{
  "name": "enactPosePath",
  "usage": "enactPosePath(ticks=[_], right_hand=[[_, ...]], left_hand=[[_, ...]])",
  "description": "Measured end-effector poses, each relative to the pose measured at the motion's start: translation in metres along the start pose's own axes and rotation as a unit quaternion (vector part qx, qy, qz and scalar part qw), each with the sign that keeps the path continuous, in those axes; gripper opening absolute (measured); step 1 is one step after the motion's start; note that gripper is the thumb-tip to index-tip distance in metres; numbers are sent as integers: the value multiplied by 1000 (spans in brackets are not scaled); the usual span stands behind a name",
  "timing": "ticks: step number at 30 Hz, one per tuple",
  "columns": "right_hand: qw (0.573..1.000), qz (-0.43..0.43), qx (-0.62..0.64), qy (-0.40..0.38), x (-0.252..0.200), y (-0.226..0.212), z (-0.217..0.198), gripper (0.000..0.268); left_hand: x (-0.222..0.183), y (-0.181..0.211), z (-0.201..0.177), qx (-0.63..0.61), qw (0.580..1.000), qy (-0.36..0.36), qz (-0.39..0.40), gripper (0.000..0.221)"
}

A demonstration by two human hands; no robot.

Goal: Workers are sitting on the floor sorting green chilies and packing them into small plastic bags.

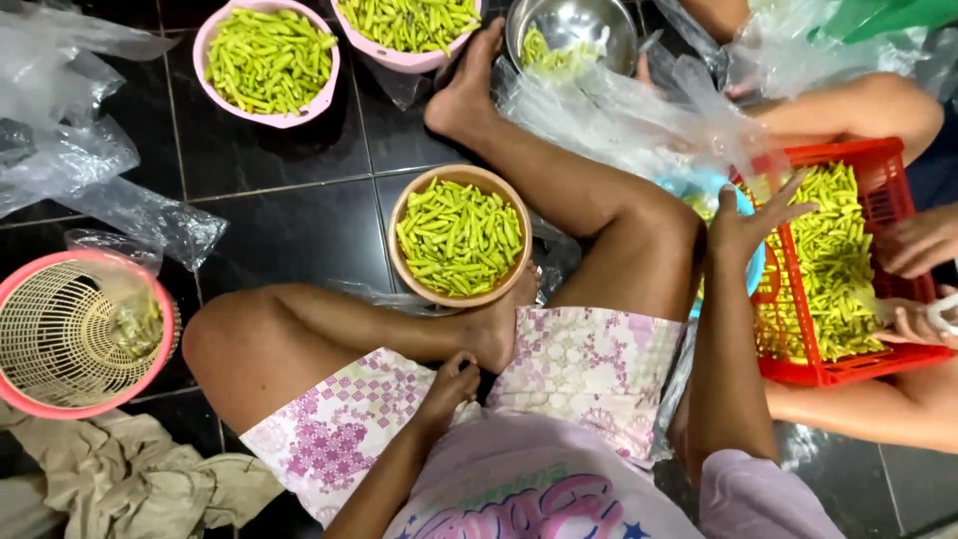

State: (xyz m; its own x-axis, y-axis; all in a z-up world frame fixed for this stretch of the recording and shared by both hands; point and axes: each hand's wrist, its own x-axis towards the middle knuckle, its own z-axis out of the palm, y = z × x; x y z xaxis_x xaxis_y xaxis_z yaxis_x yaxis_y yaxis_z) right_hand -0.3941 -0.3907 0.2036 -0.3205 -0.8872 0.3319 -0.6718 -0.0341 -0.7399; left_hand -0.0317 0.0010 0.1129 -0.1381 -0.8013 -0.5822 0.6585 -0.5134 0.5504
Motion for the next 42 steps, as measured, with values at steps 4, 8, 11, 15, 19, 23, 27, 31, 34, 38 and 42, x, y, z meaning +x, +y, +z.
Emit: enactPosePath(ticks=[4, 8, 11, 15, 19, 23, 27, 31, 34, 38, 42], right_hand=[[993, -121, 3, 2, -50, -75, -13, 85], [966, -191, 133, -111, -106, -202, -14, 38], [952, -156, 107, -241, -143, -189, 38, 22], [925, -202, 19, -322, -158, -136, 139, 29], [922, -124, -30, -365, -162, -131, 159, 42], [944, -102, -37, -313, -144, -105, 194, 45], [899, -147, -59, -408, -147, -114, 154, 41], [817, 179, 73, -544, -176, -149, 149, 35], [779, 198, 39, -594, -213, -157, 146, 46], [749, 218, 110, -616, -253, -164, 159, 56], [790, 217, 112, -563, -263, -136, 180, 57]], left_hand=[[-8, -1, 3, -6, 1000, 7, 21, 15], [-10, 19, 17, 62, 998, 26, 9, 11], [-10, 22, 22, 58, 998, 28, 25, 10], [11, -10, 1, 64, 995, 29, 64, 14], [11, -36, -7, 50, 997, 39, 51, 15], [18, -22, 2, 67, 996, 49, 32, 17], [14, -14, 9, 89, 996, 17, -8, 10], [17, 1, 11, 112, 993, 25, 5, 10], [17, -11, 13, 103, 994, 29, -1, 11], [25, -11, 10, 133, 989, 41, 40, 13], [25, -11, 5, 91, 991, 6, 93, 13]])
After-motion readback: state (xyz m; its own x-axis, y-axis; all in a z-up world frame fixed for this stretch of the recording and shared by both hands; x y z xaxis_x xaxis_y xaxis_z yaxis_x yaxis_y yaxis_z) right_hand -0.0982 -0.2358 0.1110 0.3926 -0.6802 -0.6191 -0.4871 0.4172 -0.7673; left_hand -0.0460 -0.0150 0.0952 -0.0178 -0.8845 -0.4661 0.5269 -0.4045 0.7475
